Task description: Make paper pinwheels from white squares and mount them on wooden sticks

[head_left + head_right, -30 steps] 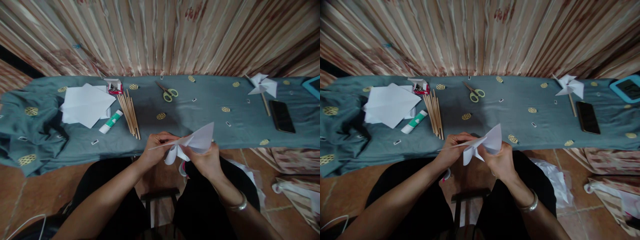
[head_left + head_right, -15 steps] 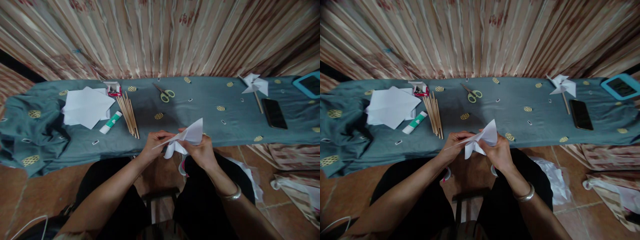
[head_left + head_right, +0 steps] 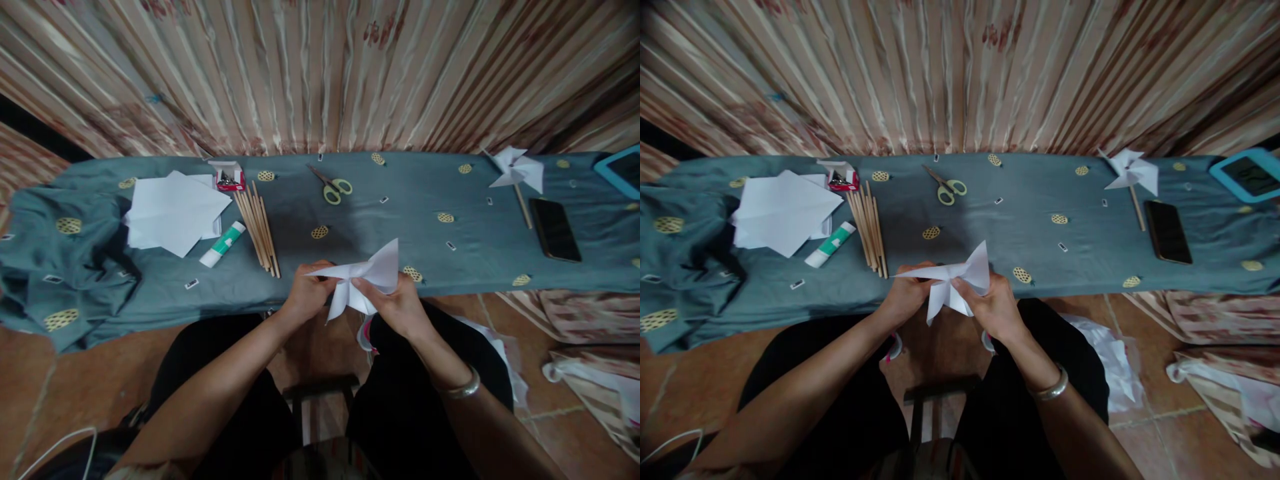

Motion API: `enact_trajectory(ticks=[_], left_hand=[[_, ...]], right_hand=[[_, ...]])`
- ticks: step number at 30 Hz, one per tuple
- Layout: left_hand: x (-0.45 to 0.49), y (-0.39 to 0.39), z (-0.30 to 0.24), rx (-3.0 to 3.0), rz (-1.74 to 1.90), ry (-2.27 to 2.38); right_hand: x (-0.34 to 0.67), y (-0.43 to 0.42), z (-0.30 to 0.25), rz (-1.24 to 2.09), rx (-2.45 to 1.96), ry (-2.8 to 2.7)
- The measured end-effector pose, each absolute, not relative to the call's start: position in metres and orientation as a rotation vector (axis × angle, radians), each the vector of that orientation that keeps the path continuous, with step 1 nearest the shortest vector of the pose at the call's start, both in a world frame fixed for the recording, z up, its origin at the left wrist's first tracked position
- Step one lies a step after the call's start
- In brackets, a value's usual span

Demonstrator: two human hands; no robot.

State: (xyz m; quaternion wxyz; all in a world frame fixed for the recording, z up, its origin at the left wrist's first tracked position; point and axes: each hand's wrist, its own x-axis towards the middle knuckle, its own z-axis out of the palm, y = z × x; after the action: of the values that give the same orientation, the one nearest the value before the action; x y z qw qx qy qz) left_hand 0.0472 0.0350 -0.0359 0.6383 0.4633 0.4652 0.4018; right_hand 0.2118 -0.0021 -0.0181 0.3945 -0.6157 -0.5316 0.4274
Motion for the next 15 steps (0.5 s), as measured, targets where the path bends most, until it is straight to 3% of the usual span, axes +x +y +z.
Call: enact_trajectory(ticks=[15], left_hand=[[0.0507, 0.0384, -0.0381, 1.052, 0.931, 0.998]], right_hand=[[0.2052, 0.0027, -0.0233, 1.082, -1.569, -1.289]])
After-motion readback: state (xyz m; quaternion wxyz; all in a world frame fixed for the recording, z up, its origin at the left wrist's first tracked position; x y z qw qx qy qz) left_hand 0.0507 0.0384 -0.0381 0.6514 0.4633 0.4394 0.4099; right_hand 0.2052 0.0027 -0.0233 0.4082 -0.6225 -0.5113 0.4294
